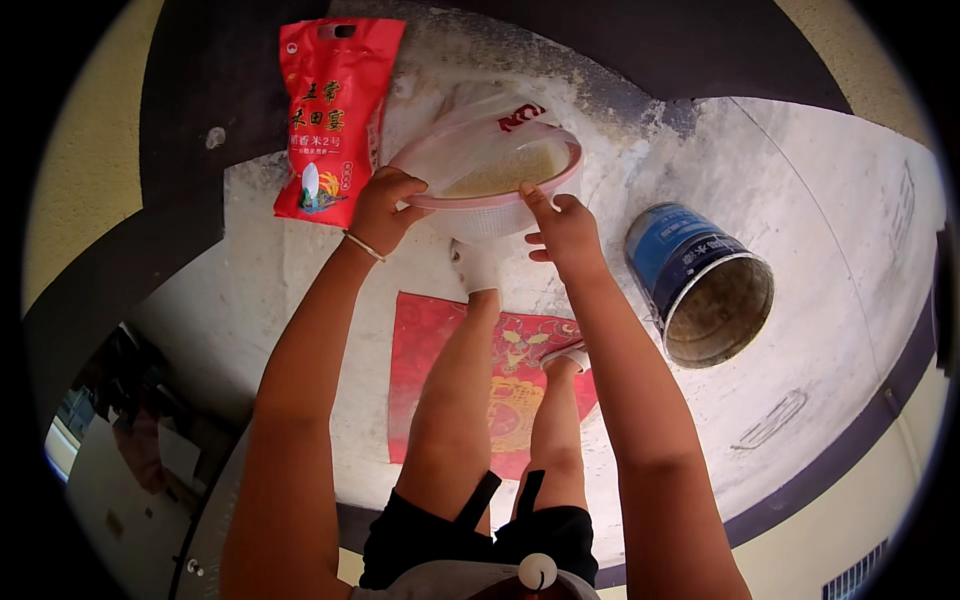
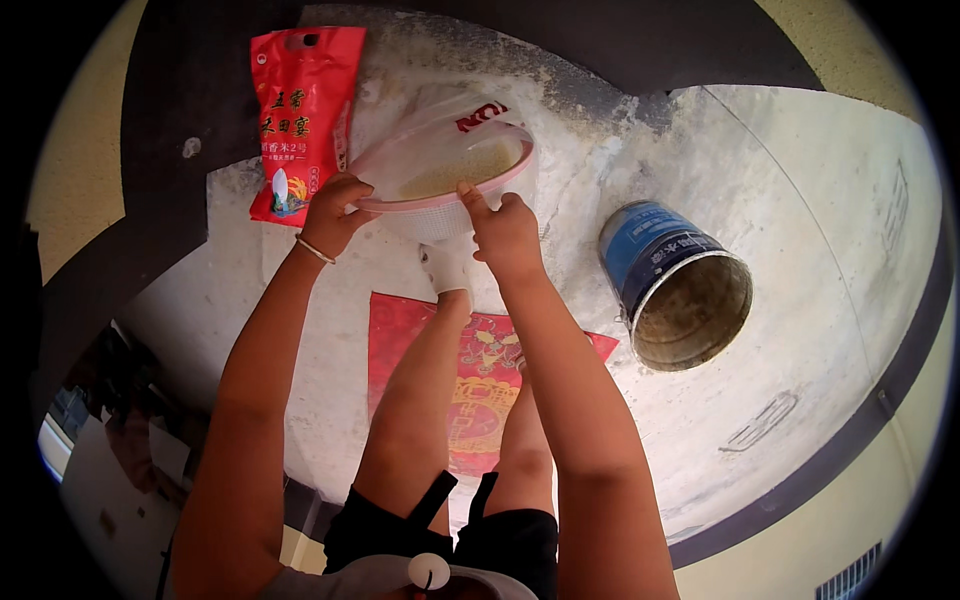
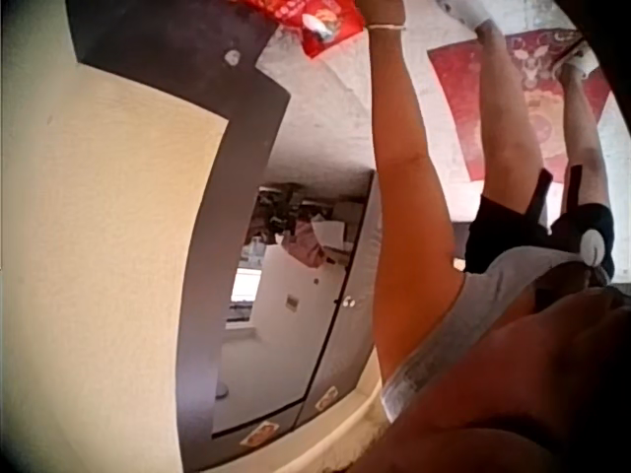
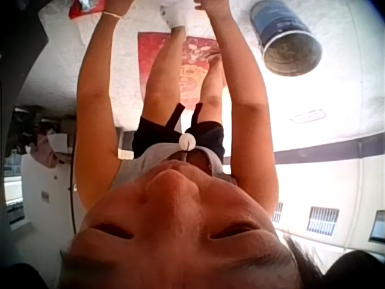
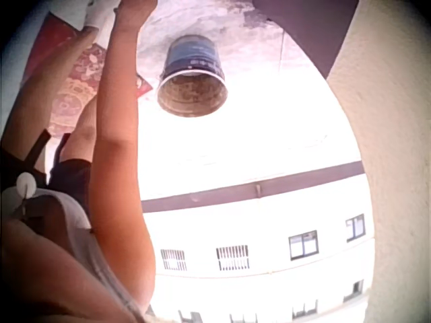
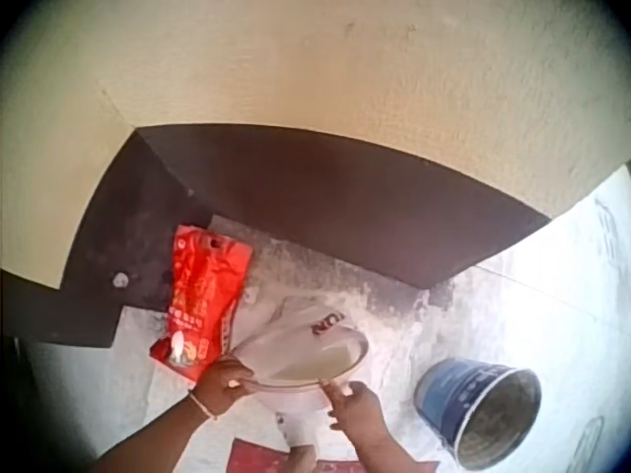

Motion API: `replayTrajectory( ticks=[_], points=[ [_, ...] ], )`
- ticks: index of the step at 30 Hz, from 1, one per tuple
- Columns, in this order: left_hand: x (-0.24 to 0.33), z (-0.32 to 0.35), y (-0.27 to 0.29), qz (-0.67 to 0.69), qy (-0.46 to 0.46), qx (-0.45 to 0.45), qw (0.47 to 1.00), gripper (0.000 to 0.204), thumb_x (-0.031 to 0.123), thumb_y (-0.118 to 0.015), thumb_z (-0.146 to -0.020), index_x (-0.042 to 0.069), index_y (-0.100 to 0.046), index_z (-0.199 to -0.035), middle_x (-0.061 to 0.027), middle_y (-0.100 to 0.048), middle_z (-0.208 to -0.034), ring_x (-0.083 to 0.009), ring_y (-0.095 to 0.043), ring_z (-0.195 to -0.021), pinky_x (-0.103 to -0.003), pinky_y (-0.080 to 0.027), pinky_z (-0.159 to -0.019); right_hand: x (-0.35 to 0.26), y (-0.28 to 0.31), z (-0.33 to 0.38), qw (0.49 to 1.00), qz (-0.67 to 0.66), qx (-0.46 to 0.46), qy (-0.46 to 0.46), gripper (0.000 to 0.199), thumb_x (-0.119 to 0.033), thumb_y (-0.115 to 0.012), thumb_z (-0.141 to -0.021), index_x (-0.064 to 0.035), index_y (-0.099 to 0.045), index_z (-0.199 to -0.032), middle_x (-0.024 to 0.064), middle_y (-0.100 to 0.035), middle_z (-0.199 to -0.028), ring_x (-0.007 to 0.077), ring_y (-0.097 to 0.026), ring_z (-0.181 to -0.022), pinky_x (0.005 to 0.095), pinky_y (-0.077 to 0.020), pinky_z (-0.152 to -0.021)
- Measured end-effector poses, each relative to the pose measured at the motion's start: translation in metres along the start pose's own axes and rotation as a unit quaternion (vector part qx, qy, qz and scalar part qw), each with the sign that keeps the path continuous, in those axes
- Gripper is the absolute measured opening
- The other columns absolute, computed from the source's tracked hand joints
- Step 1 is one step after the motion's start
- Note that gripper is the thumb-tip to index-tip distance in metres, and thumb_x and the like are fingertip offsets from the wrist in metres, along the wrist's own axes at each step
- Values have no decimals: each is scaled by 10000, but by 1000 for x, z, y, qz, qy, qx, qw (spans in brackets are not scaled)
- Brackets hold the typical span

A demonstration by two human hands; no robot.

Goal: The person sifts white rice using a pink colander over a bucket, picking out debris by hand. They then pour more rice from a red bag into the colander and continue sifting. Finally, the person sweeps the floor with a broom and dustpan.

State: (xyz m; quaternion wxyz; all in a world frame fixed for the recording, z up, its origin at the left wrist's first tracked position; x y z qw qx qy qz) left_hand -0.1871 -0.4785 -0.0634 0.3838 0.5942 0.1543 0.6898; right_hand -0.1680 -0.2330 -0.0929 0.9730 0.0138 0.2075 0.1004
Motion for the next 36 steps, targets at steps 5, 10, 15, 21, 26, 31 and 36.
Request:
replayTrajectory(
  ticks=[5, 10, 15, 21, 26, 31, 36],
  points=[
    [-38, -20, 12, 91, 133, -96, 982, 322, 43, -748, -708, 18, -620, -1002, -79, -581, -983, -192, -586, -868, -316, -490, -763, -62, 12, 9, 841, 218, 77, 490, 542, -289, -766, -727, -14, -560, -1145, 146, -638, -998, 319, -525, -1075, 388, -456, -891],
    [-35, -24, 9, 320, 239, -57, 915, 397, -33, -673, -711, -78, -566, -1091, -106, -582, -1120, -177, -532, -1116, -289, -433, -914, -54, -8, -12, 879, 230, -1, 418, 221, -200, -768, -725, -38, -645, -814, 91, -622, -798, 286, -542, -891, 373, -456, -774],
    [-56, -24, 15, 553, 240, -92, 792, 284, -3, -570, -795, -59, -548, -1072, -153, -577, -1194, -198, -526, -1119, -305, -397, -949, -69, -6, 4, 865, 257, 16, 431, 212, -232, -745, -732, -64, -645, -813, 79, -617, -771, 285, -562, -873, 391, -470, -717],
    [-92, -25, 8, 528, 275, -20, 803, 155, 109, -558, -871, -3, -550, -978, -156, -624, -1134, -180, -500, -1132, -312, -335, -982, -75, -10, 11, 856, 294, -18, 425, 187, -213, -737, -728, -77, -652, -824, 80, -617, -800, 285, -576, -833, 382, -485, -703],
    [-102, -25, 7, 443, 307, -9, 842, 347, 141, -537, -902, -34, -542, -1202, -97, -624, -1167, -144, -470, -1122, -308, -327, -994, -65, -13, 19, 870, 268, -39, 412, 181, -205, -740, -726, -78, -661, -828, 71, -628, -762, 279, -568, -925, 376, -479, -748],
    [-99, -25, -1, 419, 319, -40, 849, 363, 157, -555, -894, -26, -544, -1208, -71, -625, -1147, -150, -469, -1126, -299, -312, -1012, -63, -11, 23, 840, 264, -31, 473, 159, -193, -741, -726, -91, -664, -820, 65, -636, -741, 272, -557, -1001, 364, -480, -797],
    [-89, -26, -1, 378, 314, -25, 871, 195, 170, -553, -883, 1, -601, -967, -76, -649, -1103, -146, -520, -1046, -304, -384, -935, -52, -8, 34, 853, 307, -34, 420, 165, -181, -750, -714, -98, -657, -822, 65, -635, -787, 265, -559, -992, 364, -483, -797]
  ],
)
Point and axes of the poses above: each hand's wrist, its own z-axis away from the middle knuckle, its own y-axis out of the back of the hand, x = y × z, the point moved 8 cm from there along -z, towards the middle knuckle
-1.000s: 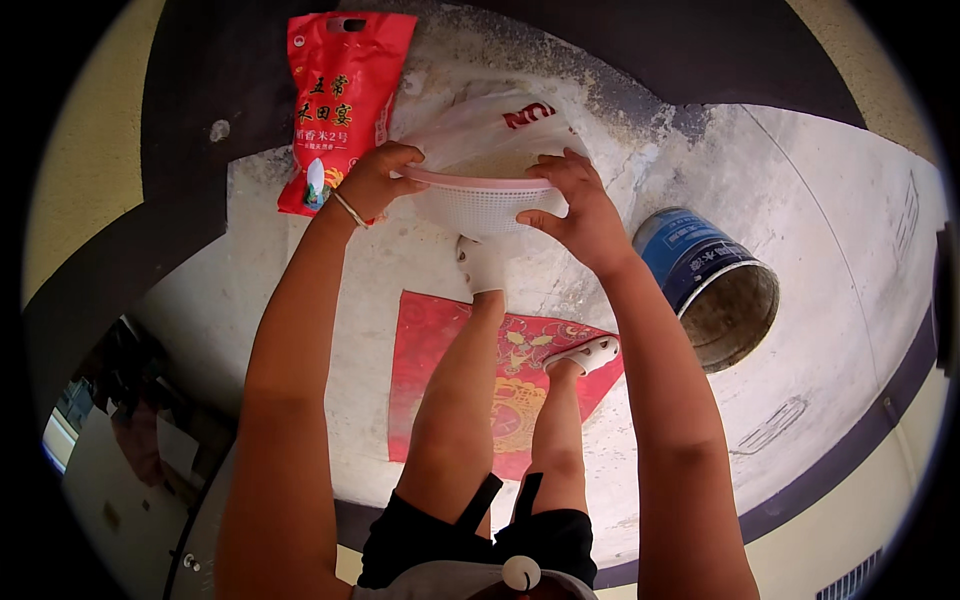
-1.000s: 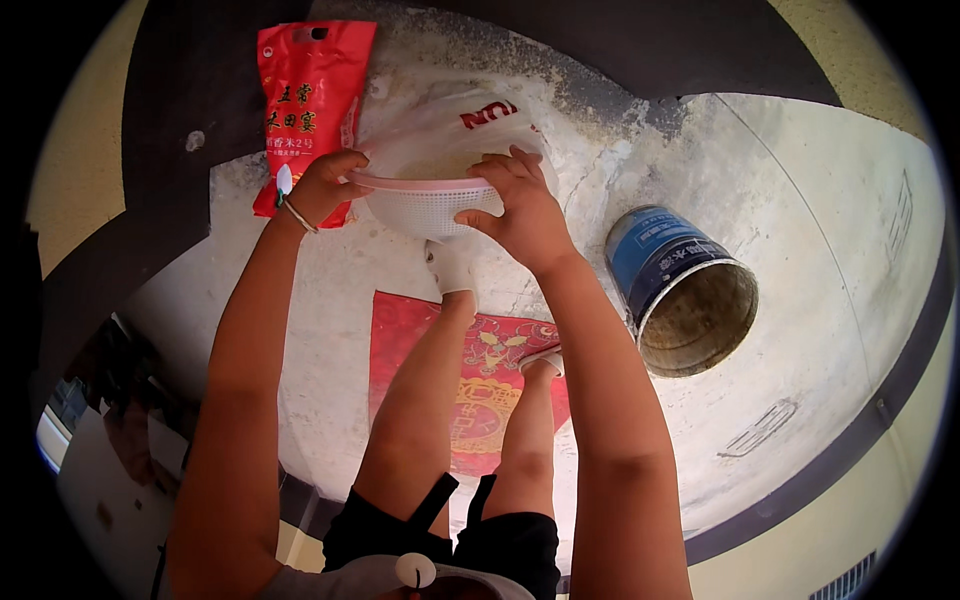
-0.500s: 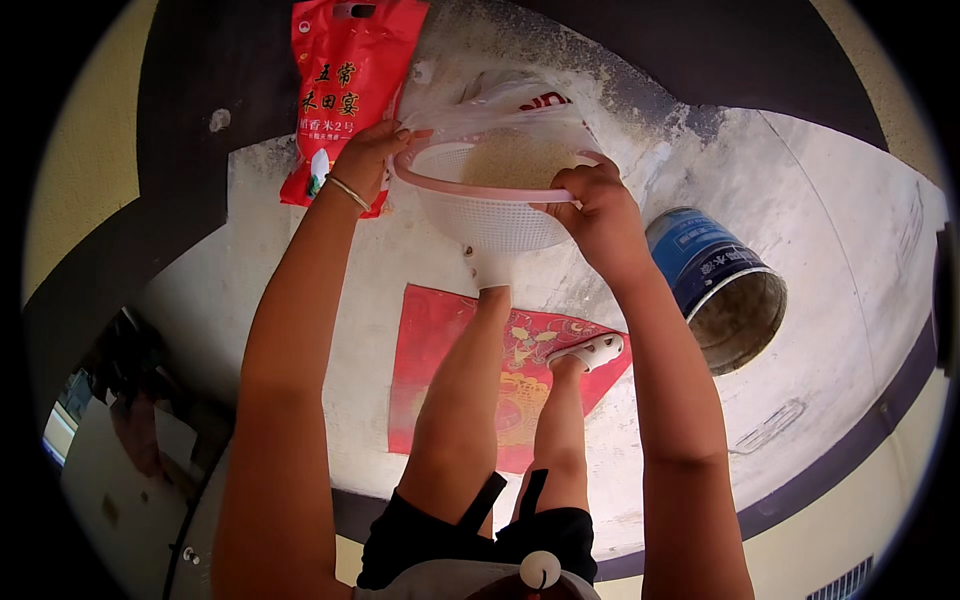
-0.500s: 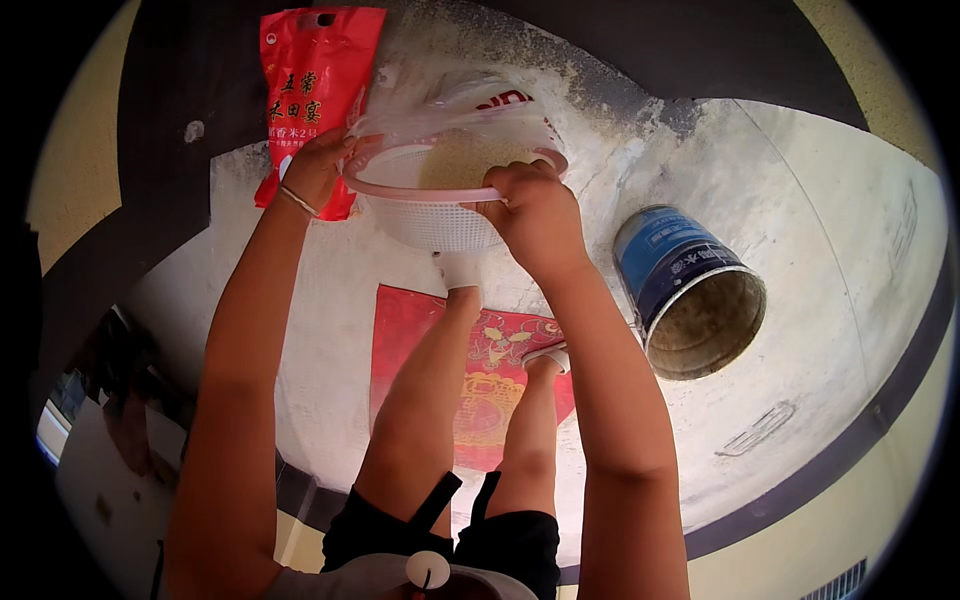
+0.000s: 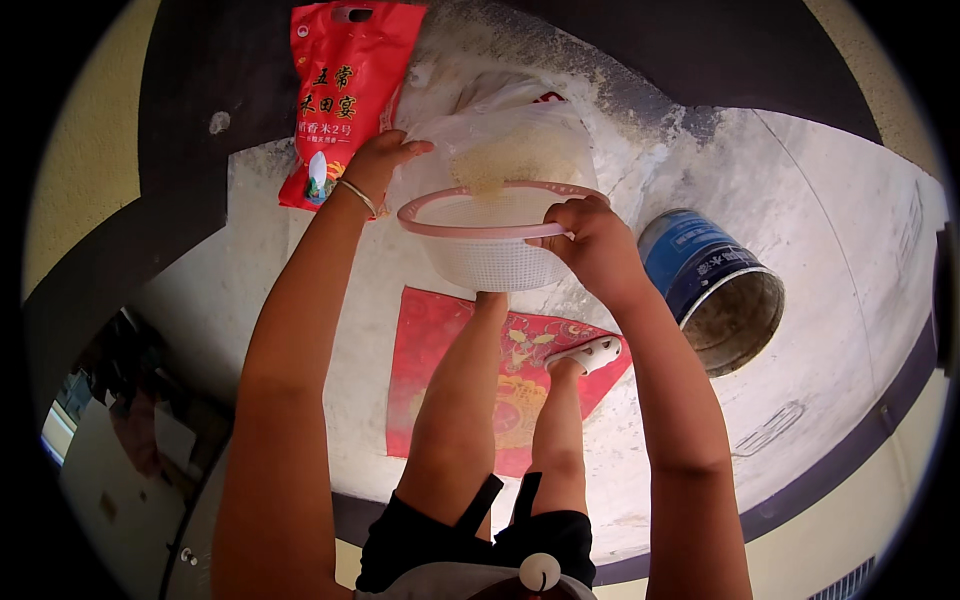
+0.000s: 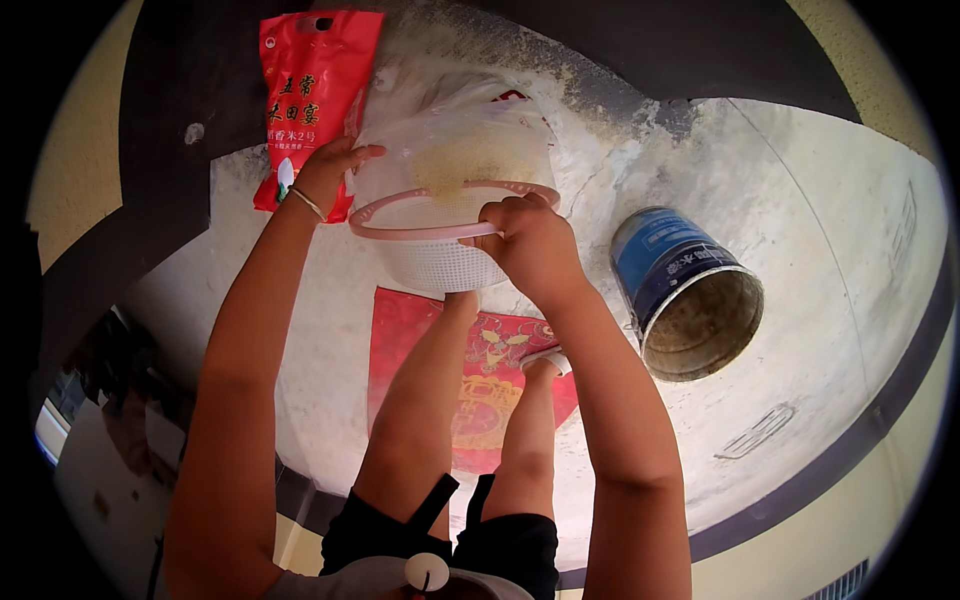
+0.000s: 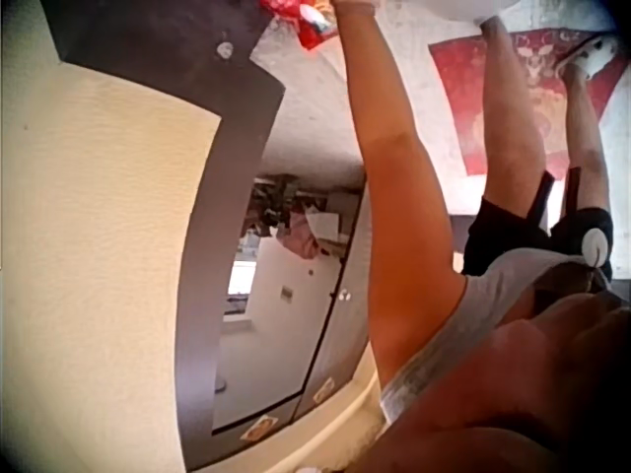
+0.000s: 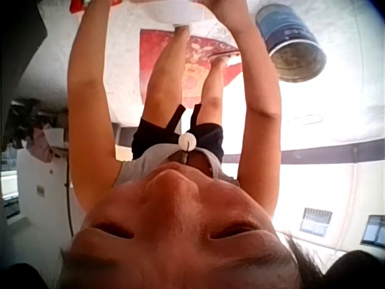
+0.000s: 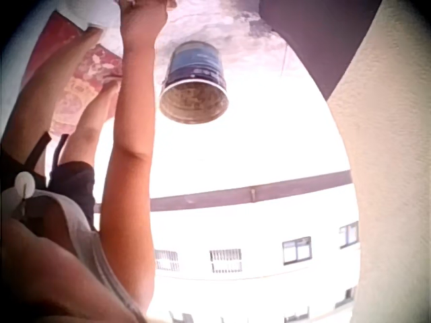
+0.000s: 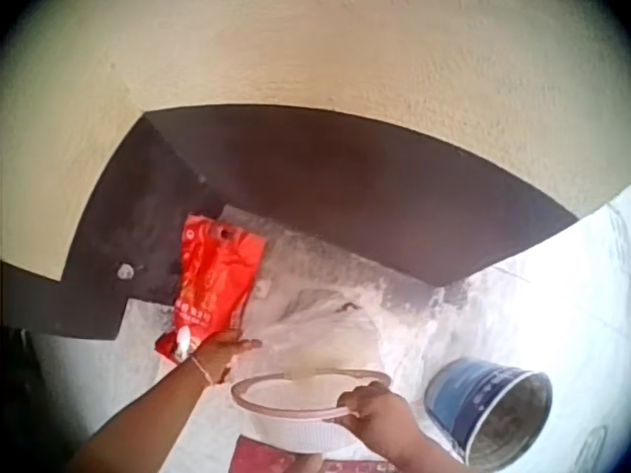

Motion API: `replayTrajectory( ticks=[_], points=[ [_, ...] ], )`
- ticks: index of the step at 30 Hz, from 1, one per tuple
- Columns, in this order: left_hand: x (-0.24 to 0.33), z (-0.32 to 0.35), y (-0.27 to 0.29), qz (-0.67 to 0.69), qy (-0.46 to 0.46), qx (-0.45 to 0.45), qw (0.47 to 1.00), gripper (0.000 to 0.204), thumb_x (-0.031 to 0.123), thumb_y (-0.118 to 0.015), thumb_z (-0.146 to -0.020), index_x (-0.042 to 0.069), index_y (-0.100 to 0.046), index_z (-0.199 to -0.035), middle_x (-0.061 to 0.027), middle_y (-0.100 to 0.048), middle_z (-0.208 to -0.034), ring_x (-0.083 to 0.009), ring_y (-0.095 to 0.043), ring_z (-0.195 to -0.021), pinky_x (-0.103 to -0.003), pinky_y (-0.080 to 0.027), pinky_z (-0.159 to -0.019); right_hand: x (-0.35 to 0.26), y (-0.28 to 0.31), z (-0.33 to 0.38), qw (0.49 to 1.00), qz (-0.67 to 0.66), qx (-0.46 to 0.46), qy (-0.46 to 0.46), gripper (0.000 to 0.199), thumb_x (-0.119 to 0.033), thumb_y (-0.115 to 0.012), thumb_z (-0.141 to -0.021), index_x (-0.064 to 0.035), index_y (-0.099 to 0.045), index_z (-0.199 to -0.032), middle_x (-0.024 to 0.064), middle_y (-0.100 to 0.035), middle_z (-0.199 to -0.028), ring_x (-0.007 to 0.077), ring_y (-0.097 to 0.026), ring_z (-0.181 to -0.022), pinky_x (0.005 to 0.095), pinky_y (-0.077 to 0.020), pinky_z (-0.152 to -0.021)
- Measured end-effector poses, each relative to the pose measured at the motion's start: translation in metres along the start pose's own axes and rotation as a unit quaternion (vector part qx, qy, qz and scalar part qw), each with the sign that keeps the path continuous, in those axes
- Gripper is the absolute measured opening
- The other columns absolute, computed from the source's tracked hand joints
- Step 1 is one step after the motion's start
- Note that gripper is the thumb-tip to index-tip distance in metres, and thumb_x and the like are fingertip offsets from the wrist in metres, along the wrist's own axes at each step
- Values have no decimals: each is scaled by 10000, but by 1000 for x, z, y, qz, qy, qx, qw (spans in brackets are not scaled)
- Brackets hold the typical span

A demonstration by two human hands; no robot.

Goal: The person sifts white rice using a pink colander over a bucket, picking out debris by hand. They then pour more rice from a red bag into the colander and continue sifting. Finally, the person sweeps the floor with a broom and dustpan.

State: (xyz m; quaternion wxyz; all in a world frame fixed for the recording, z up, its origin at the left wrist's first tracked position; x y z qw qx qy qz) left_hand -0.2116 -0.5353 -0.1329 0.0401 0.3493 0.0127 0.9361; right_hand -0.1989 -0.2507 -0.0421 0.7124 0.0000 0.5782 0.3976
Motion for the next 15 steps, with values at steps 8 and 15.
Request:
replayTrajectory(
  ticks=[8, 15],
  points=[
    [-6, 15, -10, -30, 16, 42, 999, 218, 217, -642, -815, 44, -644, -948, -15, -607, -910, -120, -530, -846, -271, -421, -758, 1, 9, 38, 999, -29, 12, 17, 180, -140, -748, -681, -87, -640, -814, 55, -599, -744, 271, -552, -800, 385, -476, -669],
    [-14, 32, -25, -103, 52, 87, 990, 313, 235, -623, -819, 86, -641, -1094, 3, -621, -972, -106, -517, -935, -256, -359, -832, -6, 17, 104, 995, -25, 42, 92, 291, -7, -674, -510, -80, -622, -787, 36, -590, -793, 259, -547, -826, 385, -434, -711]
  ],
)
Point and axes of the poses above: each hand's wrist, its own z-axis away from the middle knuckle, its own y-axis out of the back of the hand, x = y × z, the point moved 8 cm from there along -z, towards the middle knuckle
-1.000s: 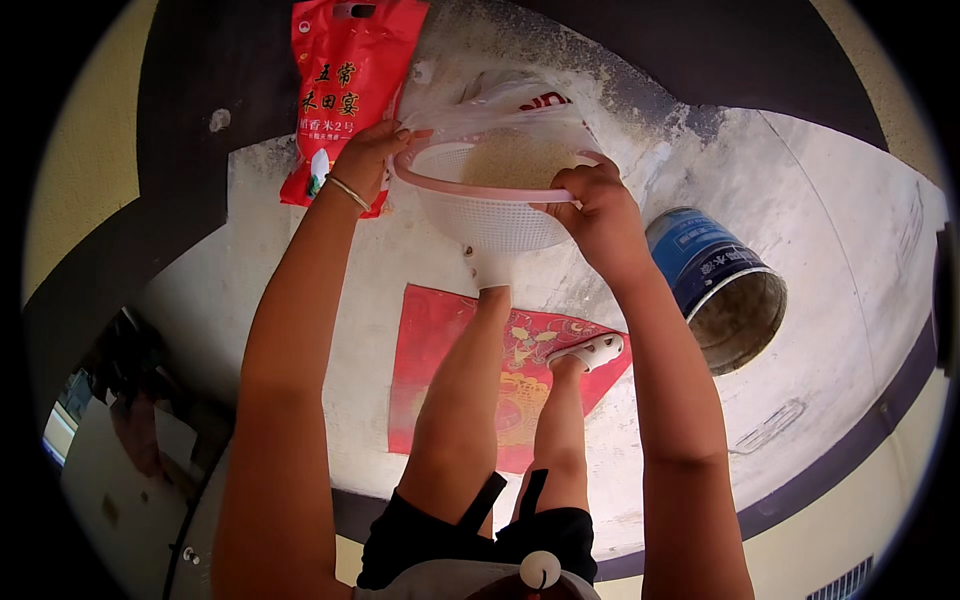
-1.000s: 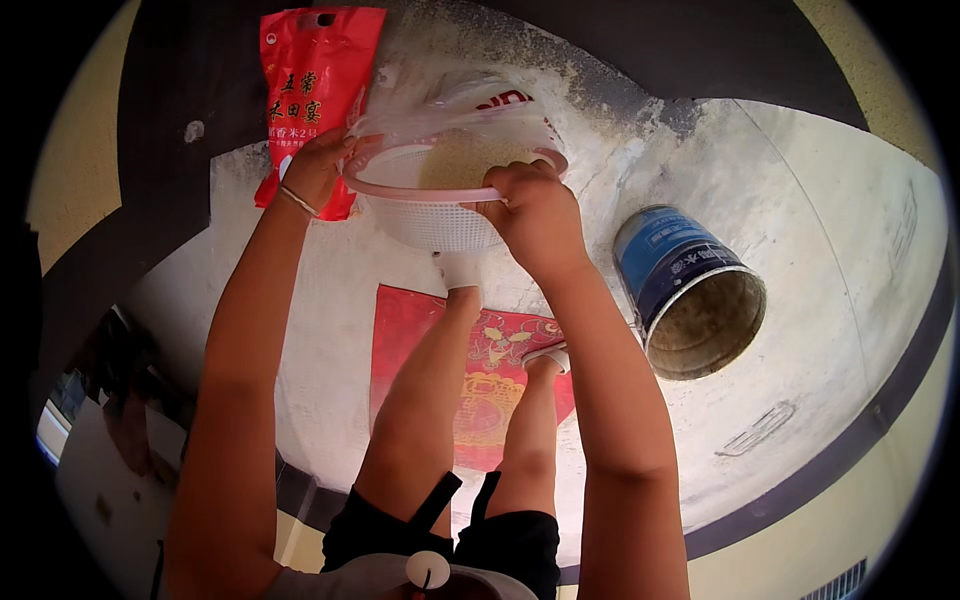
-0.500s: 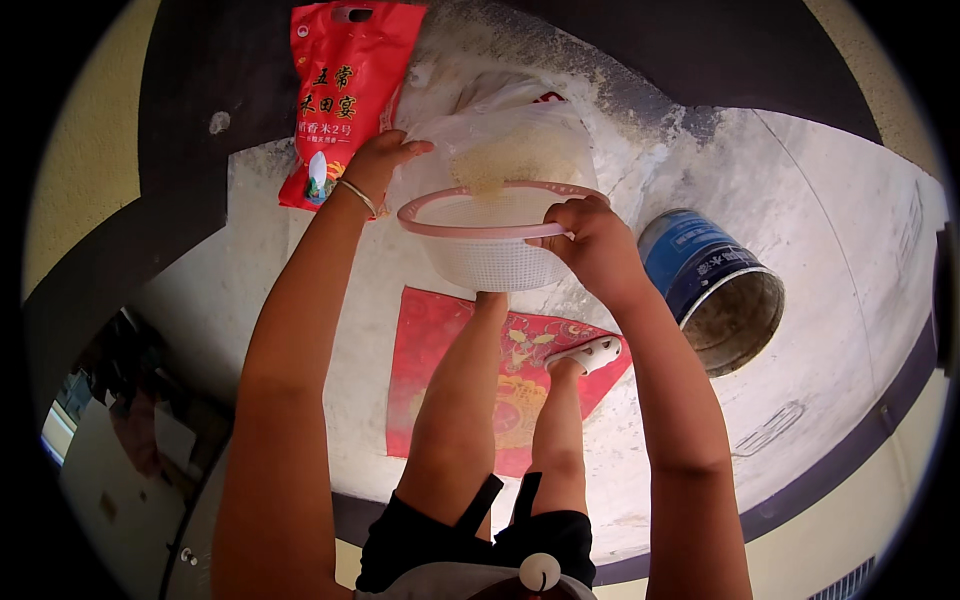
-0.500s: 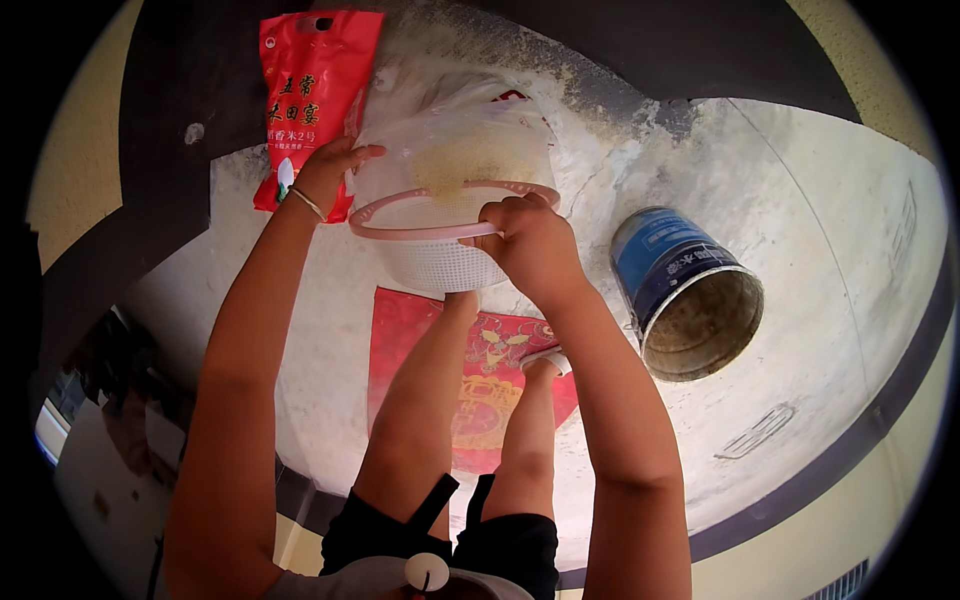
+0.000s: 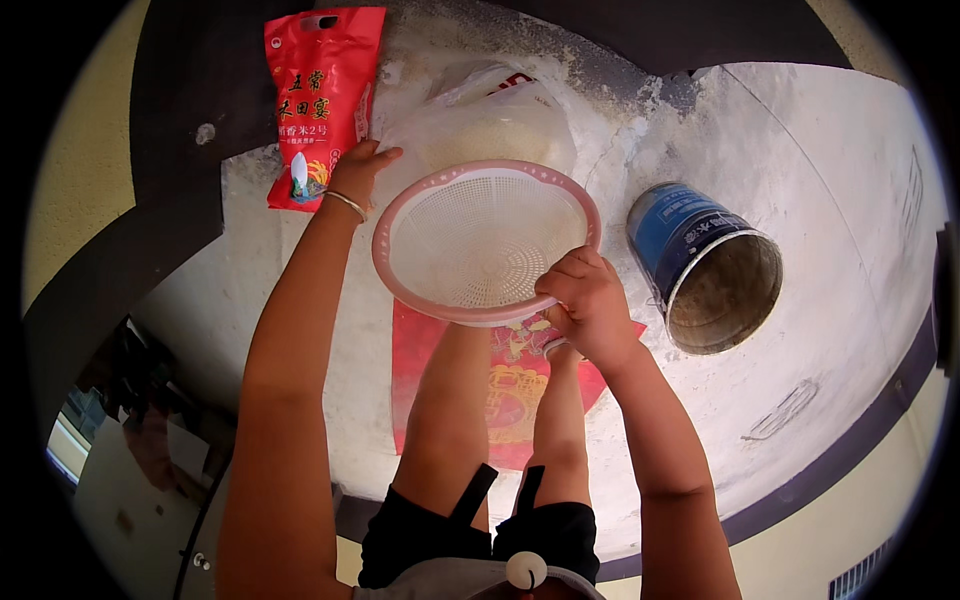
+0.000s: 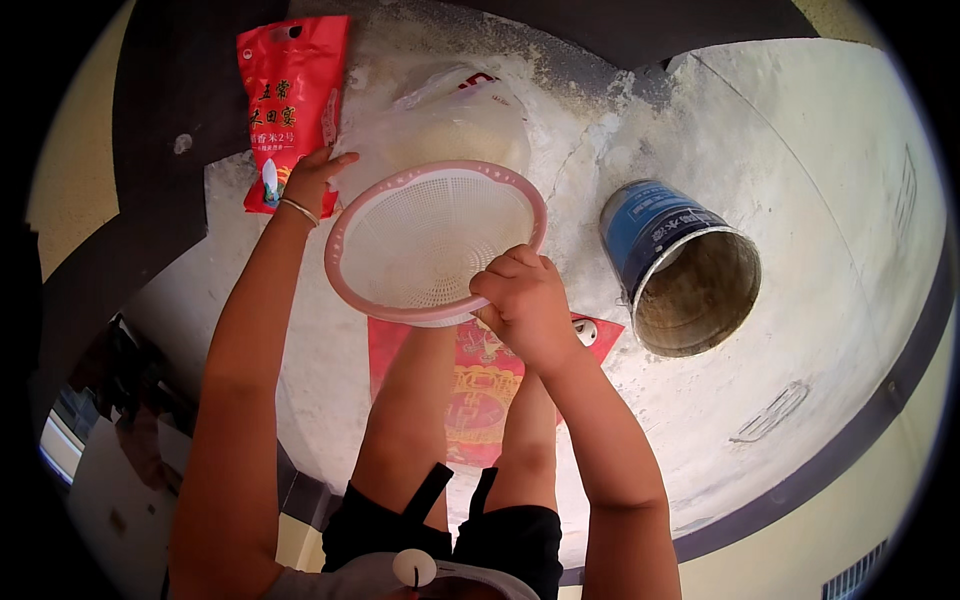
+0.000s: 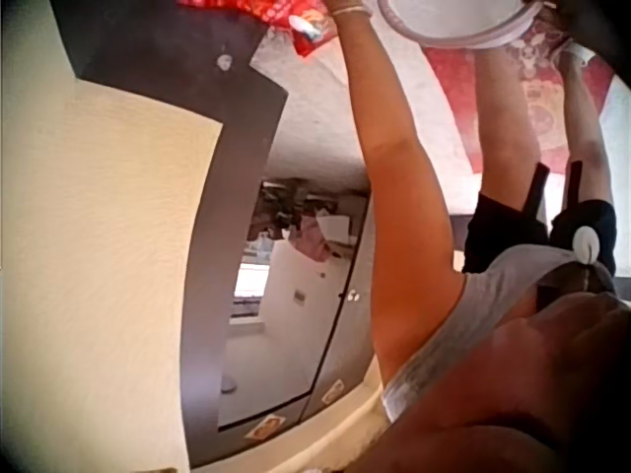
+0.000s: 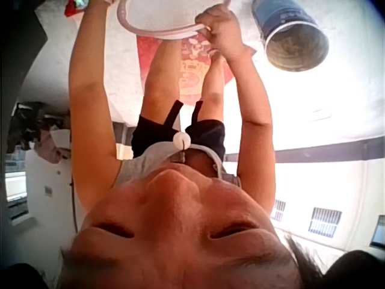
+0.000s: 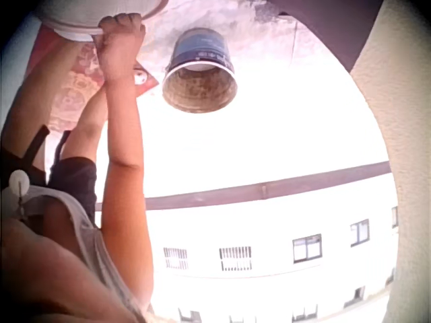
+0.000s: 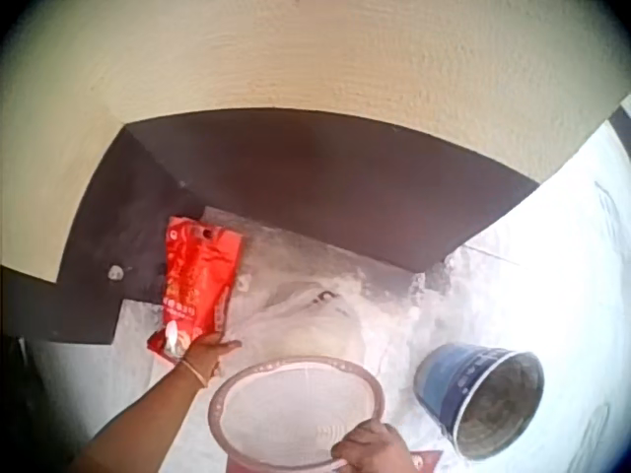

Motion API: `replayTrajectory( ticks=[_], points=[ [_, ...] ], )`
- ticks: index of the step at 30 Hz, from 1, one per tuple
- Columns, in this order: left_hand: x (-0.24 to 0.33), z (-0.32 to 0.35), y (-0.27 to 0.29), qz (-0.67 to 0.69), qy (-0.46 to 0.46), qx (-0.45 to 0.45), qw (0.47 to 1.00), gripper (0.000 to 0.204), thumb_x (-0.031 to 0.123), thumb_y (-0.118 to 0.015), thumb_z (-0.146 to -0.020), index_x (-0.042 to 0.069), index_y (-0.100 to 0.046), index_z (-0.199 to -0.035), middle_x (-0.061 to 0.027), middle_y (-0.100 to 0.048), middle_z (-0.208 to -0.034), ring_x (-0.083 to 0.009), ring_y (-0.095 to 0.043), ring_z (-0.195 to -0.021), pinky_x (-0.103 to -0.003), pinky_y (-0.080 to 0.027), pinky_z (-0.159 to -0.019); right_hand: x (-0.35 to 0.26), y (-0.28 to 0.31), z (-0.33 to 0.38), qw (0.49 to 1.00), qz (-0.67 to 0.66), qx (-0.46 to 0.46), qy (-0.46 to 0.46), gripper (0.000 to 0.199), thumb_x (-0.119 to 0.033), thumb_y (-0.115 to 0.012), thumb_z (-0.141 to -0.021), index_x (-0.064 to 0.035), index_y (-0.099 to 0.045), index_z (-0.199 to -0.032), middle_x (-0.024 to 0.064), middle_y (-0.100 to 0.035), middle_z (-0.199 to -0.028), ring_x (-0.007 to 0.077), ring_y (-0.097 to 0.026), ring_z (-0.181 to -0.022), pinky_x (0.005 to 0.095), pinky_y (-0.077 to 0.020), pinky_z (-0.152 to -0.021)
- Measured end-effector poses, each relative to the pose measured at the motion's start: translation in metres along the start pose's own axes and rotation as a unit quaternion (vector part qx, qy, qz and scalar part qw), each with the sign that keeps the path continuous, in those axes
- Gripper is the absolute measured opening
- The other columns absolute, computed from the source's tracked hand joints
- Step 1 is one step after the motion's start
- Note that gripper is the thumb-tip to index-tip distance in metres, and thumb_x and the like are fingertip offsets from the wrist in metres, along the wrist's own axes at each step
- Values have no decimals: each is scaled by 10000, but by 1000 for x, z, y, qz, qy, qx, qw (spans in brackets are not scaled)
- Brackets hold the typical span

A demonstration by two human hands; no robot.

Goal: The person sifts white rice using a pink colander over a bucket, picking out debris by hand. They then pour more rice from a red bag into the colander and continue sifting. Finally, the person sweeps the floor with a broom and dustpan.

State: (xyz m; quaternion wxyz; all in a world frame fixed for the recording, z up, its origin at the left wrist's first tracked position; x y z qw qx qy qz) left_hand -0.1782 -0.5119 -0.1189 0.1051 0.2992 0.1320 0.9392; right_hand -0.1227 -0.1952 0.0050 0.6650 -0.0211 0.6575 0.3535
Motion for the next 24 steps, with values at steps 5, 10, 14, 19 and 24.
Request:
replayTrajectory(
  ticks=[5, 10, 14, 19, 24],
  points=[
    [-27, 3, 2, 74, -53, 86, 992, 324, 162, -654, -821, 22, -609, -1110, -49, -624, -1001, -143, -563, -902, -274, -418, -768, -4, 11, 69, 995, 61, 47, 57, 333, -68, -662, -486, -114, -614, -813, 0, -560, -839, 240, -520, -869, 386, -414, -726],
    [-57, 26, -14, 148, 12, 194, 970, 414, 145, -644, -828, 12, -544, -1207, -59, -614, -1081, -159, -575, -1006, -289, -440, -806, -11, 51, 135, 992, 59, 107, 42, 282, -143, -674, -515, -109, -612, -788, 1, -558, -839, 236, -514, -856, 379, -421, -711],
    [-119, 31, -27, 189, 38, 113, 975, 397, 187, -630, -850, 38, -542, -1206, -64, -619, -1094, -177, -598, -999, -304, -458, -797, 5, 107, 206, 970, -84, 224, -44, 216, -137, -698, -651, -63, -626, -841, 39, -599, -934, 239, -539, -881, 374, -438, -758],
    [-102, 137, -115, 178, 97, 31, 979, 315, 177, -580, -889, 48, -554, -1176, -95, -631, -1096, -199, -617, -974, -312, -469, -792, 81, 157, 369, 614, -510, 569, -196, 423, -279, -504, -953, -39, -463, -1299, 88, -545, -1266, 262, -523, -1163, 439, -428, -978],
    [-117, 202, -199, 189, 142, -71, 969, 287, 166, -545, -906, 27, -555, -1157, -120, -639, -1084, -199, -631, -938, -314, -499, -802, 169, 149, 448, 405, -730, 532, -142, 379, -304, -471, -959, -46, -499, -1236, 89, -564, -1247, 234, -616, -1013, 324, -581, -620]
  ],
)
Point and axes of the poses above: each hand's wrist, its own z-axis away from the middle knuckle, its own y-axis out of the back of the hand, x = y × z, the point moved 8 cm from there along -z, towards the middle knuckle
